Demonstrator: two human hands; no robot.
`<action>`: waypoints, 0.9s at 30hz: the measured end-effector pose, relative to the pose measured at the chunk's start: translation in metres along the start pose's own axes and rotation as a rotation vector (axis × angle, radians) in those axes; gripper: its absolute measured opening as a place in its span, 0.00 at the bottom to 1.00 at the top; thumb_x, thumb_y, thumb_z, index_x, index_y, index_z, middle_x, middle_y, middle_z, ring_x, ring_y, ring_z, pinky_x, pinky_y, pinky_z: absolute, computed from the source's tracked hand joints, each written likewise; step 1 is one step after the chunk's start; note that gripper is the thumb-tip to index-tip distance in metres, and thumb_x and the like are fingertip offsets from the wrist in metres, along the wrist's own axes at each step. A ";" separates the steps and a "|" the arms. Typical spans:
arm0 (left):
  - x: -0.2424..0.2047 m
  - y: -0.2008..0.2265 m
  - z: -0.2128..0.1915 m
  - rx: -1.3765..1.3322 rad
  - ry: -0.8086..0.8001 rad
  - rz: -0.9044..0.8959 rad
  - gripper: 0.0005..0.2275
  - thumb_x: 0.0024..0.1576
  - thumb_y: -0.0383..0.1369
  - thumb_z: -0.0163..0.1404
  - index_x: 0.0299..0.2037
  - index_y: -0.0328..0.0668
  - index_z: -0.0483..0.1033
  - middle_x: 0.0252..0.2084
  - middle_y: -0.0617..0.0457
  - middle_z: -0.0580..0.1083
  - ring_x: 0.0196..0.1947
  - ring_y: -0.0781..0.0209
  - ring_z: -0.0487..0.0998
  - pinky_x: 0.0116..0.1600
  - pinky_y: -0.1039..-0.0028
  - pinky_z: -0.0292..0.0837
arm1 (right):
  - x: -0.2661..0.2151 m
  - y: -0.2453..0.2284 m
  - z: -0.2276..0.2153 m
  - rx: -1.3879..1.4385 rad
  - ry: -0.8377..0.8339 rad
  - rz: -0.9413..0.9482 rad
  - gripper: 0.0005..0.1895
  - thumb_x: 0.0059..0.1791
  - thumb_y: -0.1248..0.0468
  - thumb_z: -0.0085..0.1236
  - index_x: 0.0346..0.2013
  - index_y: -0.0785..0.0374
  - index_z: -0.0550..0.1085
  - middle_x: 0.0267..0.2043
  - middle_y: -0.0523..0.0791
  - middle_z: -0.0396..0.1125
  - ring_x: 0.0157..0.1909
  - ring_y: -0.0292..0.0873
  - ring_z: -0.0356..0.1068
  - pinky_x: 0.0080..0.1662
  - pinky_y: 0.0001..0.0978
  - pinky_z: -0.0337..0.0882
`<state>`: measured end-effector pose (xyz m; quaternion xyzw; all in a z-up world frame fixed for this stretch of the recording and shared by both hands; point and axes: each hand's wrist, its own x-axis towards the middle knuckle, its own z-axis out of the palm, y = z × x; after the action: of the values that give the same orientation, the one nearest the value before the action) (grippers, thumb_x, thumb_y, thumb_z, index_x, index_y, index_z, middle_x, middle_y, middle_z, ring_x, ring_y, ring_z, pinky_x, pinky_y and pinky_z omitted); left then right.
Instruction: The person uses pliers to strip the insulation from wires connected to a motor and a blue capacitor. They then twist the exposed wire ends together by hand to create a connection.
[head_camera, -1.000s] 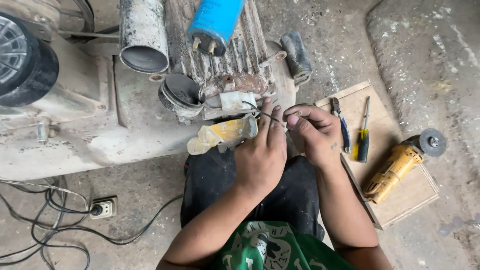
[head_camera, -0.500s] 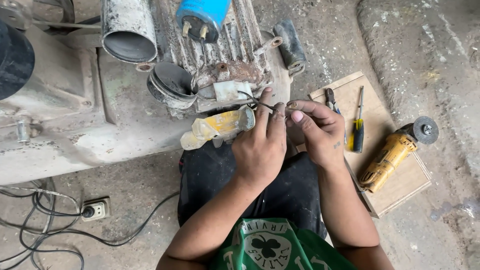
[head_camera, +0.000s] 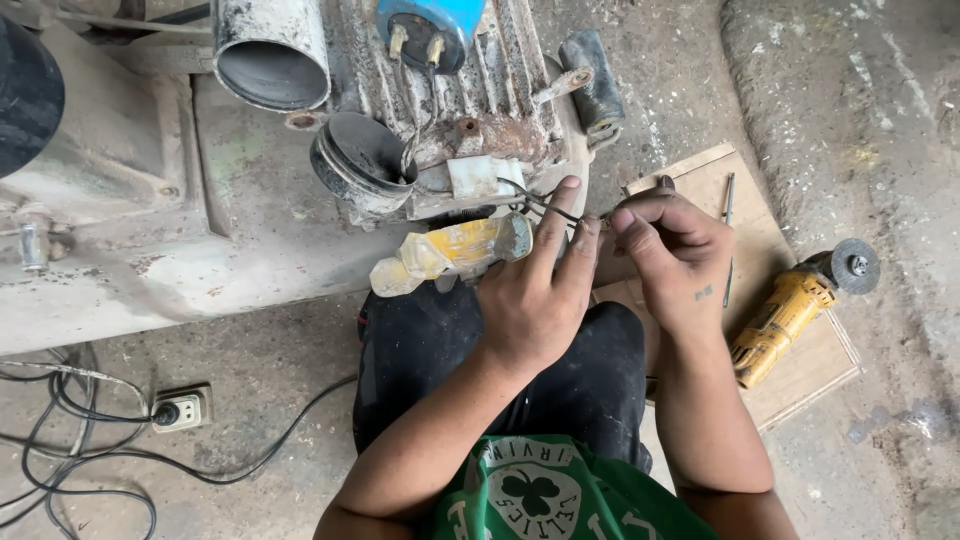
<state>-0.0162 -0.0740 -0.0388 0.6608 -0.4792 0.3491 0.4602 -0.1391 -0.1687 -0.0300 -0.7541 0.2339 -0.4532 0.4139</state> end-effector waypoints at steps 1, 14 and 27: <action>0.000 0.000 0.001 0.001 0.014 0.003 0.02 0.59 0.31 0.57 0.38 0.50 0.83 0.56 0.53 0.79 0.19 0.68 0.79 0.27 0.81 0.74 | 0.003 -0.007 0.000 -0.051 -0.012 0.013 0.09 0.53 0.74 0.61 0.28 0.75 0.76 0.25 0.53 0.67 0.30 0.42 0.64 0.39 0.33 0.67; 0.005 0.003 -0.003 0.063 -0.007 -0.018 0.03 0.60 0.29 0.55 0.34 0.47 0.81 0.56 0.55 0.79 0.23 0.68 0.80 0.29 0.83 0.75 | 0.009 -0.013 0.001 -0.086 -0.088 0.114 0.10 0.55 0.71 0.58 0.29 0.73 0.75 0.24 0.52 0.69 0.28 0.40 0.66 0.38 0.33 0.69; 0.001 0.003 -0.001 0.140 -0.011 -0.022 0.06 0.63 0.33 0.50 0.40 0.49 0.82 0.54 0.59 0.79 0.25 0.70 0.81 0.31 0.83 0.76 | 0.009 -0.015 0.006 -0.305 -0.079 -0.273 0.09 0.57 0.71 0.58 0.33 0.72 0.75 0.33 0.55 0.70 0.34 0.56 0.70 0.42 0.43 0.70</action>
<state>-0.0191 -0.0741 -0.0365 0.6985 -0.4491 0.3731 0.4139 -0.1294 -0.1648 -0.0147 -0.8499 0.1790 -0.4344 0.2386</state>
